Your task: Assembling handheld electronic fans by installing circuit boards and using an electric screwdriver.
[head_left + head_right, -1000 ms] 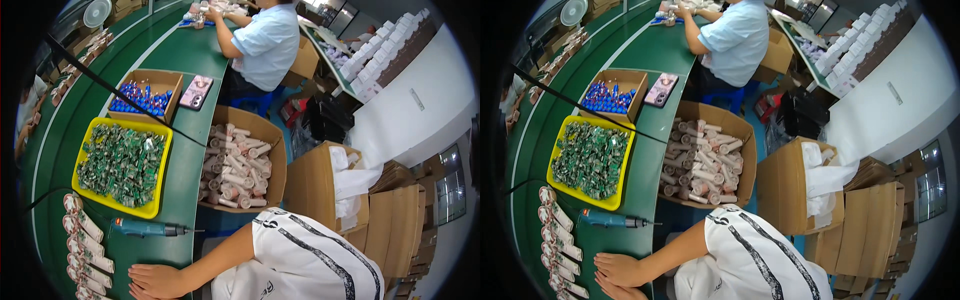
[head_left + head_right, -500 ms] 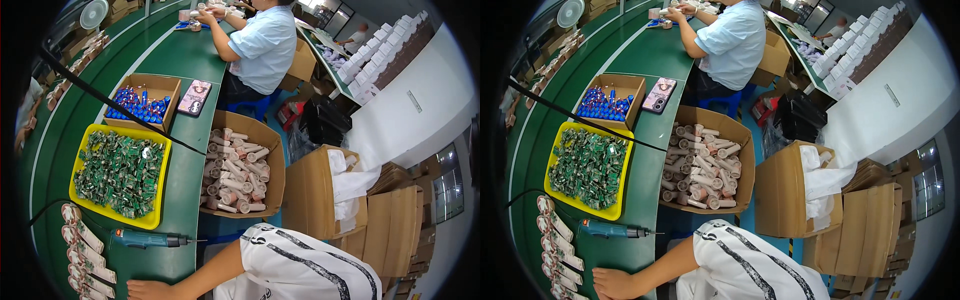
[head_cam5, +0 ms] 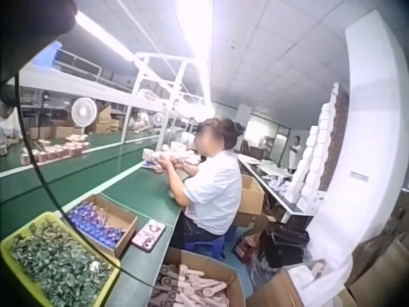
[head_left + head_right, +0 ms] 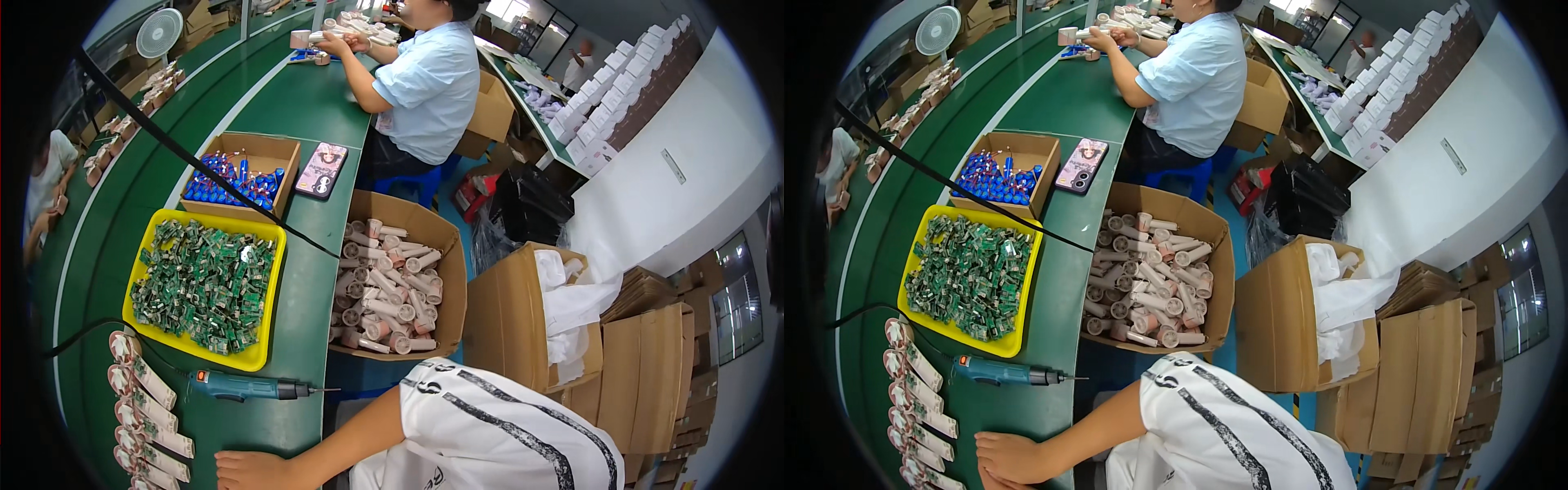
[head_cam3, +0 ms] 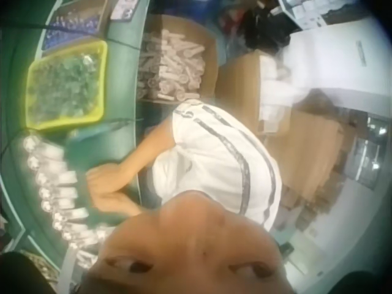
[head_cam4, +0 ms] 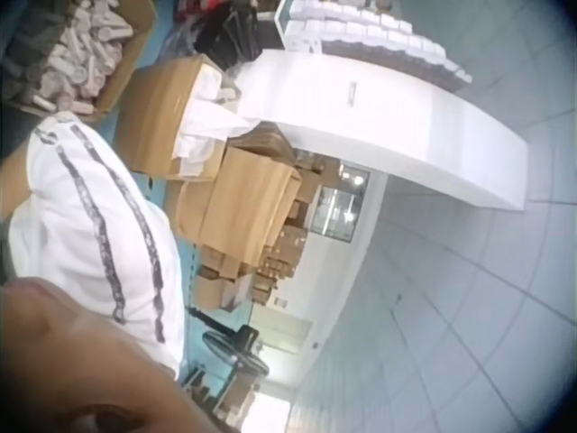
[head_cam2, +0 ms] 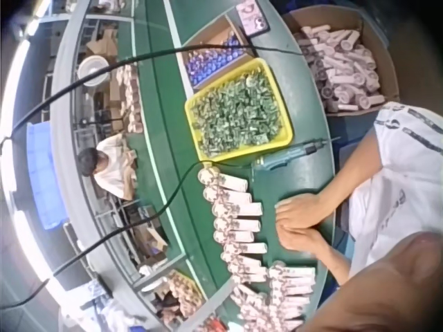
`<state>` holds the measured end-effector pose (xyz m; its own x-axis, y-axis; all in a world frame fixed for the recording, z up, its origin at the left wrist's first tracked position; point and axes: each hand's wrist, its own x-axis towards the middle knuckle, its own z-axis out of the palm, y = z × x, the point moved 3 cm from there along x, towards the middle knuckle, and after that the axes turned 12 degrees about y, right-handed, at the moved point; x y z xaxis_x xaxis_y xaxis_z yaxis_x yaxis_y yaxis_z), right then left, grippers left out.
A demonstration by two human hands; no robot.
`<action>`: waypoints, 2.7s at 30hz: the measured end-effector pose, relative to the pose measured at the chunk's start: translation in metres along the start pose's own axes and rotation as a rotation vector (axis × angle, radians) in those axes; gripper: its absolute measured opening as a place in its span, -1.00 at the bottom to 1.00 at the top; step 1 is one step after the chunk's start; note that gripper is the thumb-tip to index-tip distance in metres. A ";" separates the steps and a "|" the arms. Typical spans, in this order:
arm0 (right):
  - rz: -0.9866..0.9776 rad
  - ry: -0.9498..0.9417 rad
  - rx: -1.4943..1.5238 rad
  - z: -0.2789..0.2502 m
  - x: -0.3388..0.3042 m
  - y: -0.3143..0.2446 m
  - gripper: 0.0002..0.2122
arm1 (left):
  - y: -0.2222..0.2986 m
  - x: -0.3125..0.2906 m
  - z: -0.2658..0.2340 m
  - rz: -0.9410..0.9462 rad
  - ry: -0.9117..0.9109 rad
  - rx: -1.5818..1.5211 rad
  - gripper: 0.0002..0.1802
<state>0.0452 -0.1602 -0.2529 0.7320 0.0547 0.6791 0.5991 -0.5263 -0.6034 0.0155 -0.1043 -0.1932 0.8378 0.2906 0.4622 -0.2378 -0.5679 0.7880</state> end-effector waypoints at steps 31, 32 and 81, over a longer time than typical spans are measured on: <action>-0.021 -0.351 0.027 -0.026 0.035 -0.025 -0.89 | -0.069 -0.022 -0.024 0.084 -0.036 0.347 -0.64; 0.065 -0.181 0.067 -0.028 0.023 -0.013 -0.91 | -0.042 -0.011 -0.014 0.179 -0.125 0.461 -0.62; -0.060 -0.159 -0.073 -0.031 0.017 -0.008 -0.78 | -0.029 -0.023 -0.012 0.066 0.014 0.585 -0.61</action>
<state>0.0430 -0.1817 -0.2231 0.7413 0.2178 0.6348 0.6221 -0.5780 -0.5282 -0.0030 -0.0850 -0.2220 0.8230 0.2484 0.5109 0.0251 -0.9143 0.4042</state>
